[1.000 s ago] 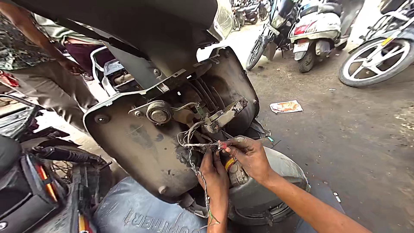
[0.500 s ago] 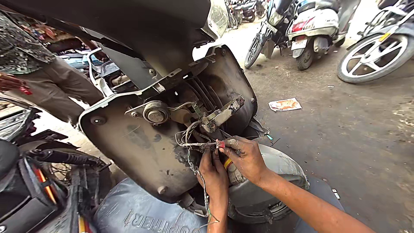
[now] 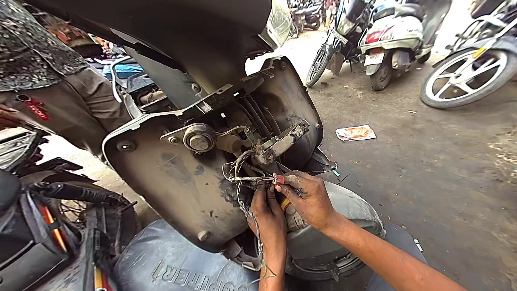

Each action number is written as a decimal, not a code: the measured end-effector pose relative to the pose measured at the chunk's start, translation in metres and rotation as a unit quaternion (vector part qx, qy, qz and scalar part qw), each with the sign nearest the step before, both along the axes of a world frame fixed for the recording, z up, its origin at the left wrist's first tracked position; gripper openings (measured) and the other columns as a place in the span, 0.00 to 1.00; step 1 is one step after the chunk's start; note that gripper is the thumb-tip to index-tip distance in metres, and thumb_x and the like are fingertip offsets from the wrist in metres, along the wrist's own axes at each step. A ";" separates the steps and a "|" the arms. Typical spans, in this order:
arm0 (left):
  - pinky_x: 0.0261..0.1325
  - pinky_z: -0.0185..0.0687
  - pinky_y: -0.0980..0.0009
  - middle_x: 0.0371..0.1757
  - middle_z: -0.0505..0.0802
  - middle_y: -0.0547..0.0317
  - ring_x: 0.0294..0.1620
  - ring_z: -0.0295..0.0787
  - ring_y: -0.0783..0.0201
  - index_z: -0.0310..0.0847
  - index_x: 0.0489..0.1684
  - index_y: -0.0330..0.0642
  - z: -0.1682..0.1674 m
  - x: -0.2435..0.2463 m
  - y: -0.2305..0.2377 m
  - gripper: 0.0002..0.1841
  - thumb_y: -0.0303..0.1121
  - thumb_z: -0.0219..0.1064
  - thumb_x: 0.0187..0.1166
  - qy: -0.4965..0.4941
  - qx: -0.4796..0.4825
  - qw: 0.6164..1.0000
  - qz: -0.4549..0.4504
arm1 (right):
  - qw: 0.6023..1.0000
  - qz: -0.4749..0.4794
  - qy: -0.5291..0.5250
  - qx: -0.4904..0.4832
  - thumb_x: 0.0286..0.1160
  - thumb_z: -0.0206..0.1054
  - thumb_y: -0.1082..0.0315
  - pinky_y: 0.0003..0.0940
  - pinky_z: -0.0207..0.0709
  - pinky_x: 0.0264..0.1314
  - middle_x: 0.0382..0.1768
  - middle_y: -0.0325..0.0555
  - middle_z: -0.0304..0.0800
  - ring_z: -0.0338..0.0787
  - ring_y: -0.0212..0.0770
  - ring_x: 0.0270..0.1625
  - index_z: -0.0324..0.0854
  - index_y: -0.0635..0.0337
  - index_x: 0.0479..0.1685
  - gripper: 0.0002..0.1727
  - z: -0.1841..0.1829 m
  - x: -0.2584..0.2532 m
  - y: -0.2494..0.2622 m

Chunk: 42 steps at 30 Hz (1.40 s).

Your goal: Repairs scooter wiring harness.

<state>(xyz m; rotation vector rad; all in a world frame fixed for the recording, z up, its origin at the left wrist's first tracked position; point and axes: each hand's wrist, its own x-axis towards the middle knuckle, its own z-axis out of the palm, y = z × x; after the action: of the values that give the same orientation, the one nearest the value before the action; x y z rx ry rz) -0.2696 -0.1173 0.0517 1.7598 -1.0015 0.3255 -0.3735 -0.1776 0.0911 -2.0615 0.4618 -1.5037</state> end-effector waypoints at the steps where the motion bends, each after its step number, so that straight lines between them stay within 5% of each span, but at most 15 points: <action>1: 0.38 0.85 0.54 0.40 0.96 0.58 0.34 0.92 0.62 0.91 0.58 0.46 0.000 0.000 0.000 0.13 0.37 0.65 0.85 0.000 0.000 1.000 0.001 | 1.000 -0.001 0.000 0.003 0.76 0.73 0.72 0.26 0.89 0.54 0.44 0.41 0.95 0.93 0.29 0.47 0.93 0.61 0.46 0.06 0.000 0.000 0.000; 13: 0.38 0.86 0.52 0.42 0.96 0.55 0.36 0.93 0.59 0.90 0.61 0.45 -0.002 0.000 0.001 0.14 0.35 0.62 0.86 -0.009 0.007 1.000 0.001 | 0.997 -0.037 0.053 -0.033 0.75 0.74 0.69 0.27 0.87 0.59 0.47 0.41 0.95 0.93 0.31 0.52 0.94 0.60 0.44 0.06 -0.002 0.004 0.002; 26: 0.38 0.89 0.48 0.49 0.97 0.51 0.42 0.96 0.52 0.89 0.62 0.44 -0.010 -0.001 -0.003 0.15 0.35 0.59 0.86 -0.027 0.014 1.000 0.008 | 0.968 -0.110 0.147 -0.171 0.80 0.67 0.66 0.30 0.89 0.50 0.41 0.45 0.92 0.93 0.39 0.46 0.93 0.59 0.44 0.09 -0.008 0.006 -0.005; 35: 0.29 0.85 0.50 0.44 0.98 0.52 0.34 0.95 0.52 0.91 0.63 0.46 -0.014 -0.001 -0.005 0.17 0.33 0.62 0.82 -0.068 0.019 0.996 0.059 | 0.968 -0.106 0.140 -0.177 0.77 0.69 0.66 0.31 0.88 0.47 0.39 0.43 0.94 0.93 0.37 0.44 0.93 0.57 0.39 0.08 -0.011 0.010 -0.010; 42: 0.31 0.89 0.53 0.44 0.99 0.53 0.36 0.98 0.54 0.93 0.56 0.45 -0.010 -0.003 -0.006 0.15 0.31 0.63 0.80 -0.074 0.008 0.995 0.063 | 0.981 -0.059 0.148 -0.110 0.81 0.70 0.60 0.28 0.89 0.52 0.44 0.38 0.94 0.92 0.30 0.47 0.93 0.53 0.48 0.09 -0.020 0.000 -0.015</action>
<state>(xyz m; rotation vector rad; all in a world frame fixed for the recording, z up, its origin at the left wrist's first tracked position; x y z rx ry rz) -0.2723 -0.1232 0.0421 1.8383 -0.9997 0.5357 -0.3738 -0.1924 0.0711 -2.4898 0.5592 -1.3677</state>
